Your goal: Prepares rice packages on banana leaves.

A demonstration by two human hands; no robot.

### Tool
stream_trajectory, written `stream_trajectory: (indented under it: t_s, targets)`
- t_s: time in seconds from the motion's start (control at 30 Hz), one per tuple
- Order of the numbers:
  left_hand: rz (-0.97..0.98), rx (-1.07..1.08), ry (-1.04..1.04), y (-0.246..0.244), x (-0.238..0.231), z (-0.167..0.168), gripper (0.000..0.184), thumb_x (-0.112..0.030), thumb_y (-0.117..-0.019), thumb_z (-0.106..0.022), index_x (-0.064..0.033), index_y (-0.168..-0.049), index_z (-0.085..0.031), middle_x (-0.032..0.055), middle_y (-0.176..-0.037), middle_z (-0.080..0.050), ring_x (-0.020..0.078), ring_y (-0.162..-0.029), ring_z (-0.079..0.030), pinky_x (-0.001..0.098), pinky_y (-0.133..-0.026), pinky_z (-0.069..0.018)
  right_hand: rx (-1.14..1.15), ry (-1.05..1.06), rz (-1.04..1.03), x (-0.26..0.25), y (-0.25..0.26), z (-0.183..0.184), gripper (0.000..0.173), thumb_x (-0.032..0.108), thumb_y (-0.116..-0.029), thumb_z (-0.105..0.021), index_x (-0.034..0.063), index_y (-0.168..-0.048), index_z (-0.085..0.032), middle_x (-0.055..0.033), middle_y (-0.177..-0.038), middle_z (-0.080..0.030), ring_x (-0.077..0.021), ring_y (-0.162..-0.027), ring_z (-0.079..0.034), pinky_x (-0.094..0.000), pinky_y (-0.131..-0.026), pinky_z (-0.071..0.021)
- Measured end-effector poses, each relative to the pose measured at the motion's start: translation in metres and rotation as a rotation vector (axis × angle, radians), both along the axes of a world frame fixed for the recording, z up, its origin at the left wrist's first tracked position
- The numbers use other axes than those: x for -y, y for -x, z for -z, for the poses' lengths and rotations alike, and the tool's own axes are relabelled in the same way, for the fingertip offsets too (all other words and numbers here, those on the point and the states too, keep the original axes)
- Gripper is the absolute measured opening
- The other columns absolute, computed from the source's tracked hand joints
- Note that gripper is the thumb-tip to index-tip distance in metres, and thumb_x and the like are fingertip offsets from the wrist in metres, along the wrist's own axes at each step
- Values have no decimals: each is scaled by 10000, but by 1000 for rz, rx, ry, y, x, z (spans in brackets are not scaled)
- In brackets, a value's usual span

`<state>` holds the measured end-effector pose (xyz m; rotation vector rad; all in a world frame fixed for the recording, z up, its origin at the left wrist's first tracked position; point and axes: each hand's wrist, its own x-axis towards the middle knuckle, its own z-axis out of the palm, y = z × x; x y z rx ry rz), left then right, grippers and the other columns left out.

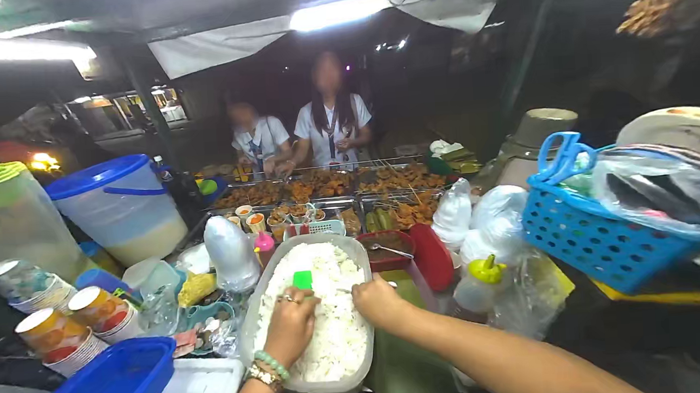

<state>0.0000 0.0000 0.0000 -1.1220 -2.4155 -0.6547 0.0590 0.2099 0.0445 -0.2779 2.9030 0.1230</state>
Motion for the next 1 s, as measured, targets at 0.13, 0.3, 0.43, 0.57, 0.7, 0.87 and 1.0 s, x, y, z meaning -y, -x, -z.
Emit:
stream_trajectory:
  t_s: [0.13, 0.3, 0.43, 0.57, 0.7, 0.87, 1.0]
  targets:
    - [-101, 264, 239, 18, -10, 9, 387, -50, -943, -610, -49, -1325, -673, 184, -1408, -611, 426, -1352, -518, 603, -1120, -390, -109, 57, 104, -11, 6, -45, 303, -44, -1016, -452, -78, -1272, -610, -310, -1169, -672, -482, -1116, -650, -626, -953, -480]
    - [-227, 394, 55, 18, -7, 9, 640, -56, -824, -742, 24, -1425, -536, 254, -1359, -602, 437, -1300, -546, 557, -1122, -415, -137, 297, 153, -16, 100, -47, 392, 43, -1051, -430, 57, -1409, -588, -234, -1397, -606, -478, -1217, -612, -679, -957, -484]
    - [-255, 328, 27, 23, -3, 14, 514, -68, -861, -773, 63, -1329, -603, 268, -1316, -628, 445, -1267, -575, 566, -1115, -421, 0, 400, 79, 2, 143, -15, 366, 71, -1020, -520, 79, -1369, -629, -242, -1356, -630, -462, -1276, -581, -702, -998, -451]
    - [-244, 320, -5, 18, -3, 14, 462, -33, -883, -730, 39, -1327, -625, 263, -1330, -628, 442, -1279, -575, 571, -1119, -419, 47, 324, 29, 2, 96, -19, 319, 74, -1033, -512, 18, -1319, -642, -273, -1298, -647, -493, -1220, -602, -698, -967, -462]
    - [-222, 338, 13, 20, -1, 14, 497, 44, -802, -704, -48, -1290, -695, 257, -1359, -604, 477, -1262, -559, 617, -1075, -429, 75, 200, 46, -19, 40, -16, 274, 43, -1047, -469, -44, -1226, -658, -301, -1219, -663, -515, -1145, -627, -695, -917, -481]
    - [-239, 304, -70, 17, 0, 14, 298, -104, -897, -692, 13, -1169, -726, 261, -1339, -616, 488, -1266, -553, 647, -1073, -409, -55, 203, 37, -10, 1, -35, 274, -1, -1024, -458, -54, -1191, -669, -270, -1232, -661, -490, -1072, -654, -653, -865, -503]
    - [-273, 180, -150, 14, 5, 13, 216, -124, -988, -631, 62, -1013, -738, 284, -1179, -674, 497, -1164, -609, 662, -1026, -431, 50, 267, 36, 3, 0, -21, 267, 25, -1047, -449, -76, -1182, -656, -294, -1225, -657, -504, -1110, -639, -681, -892, -483]
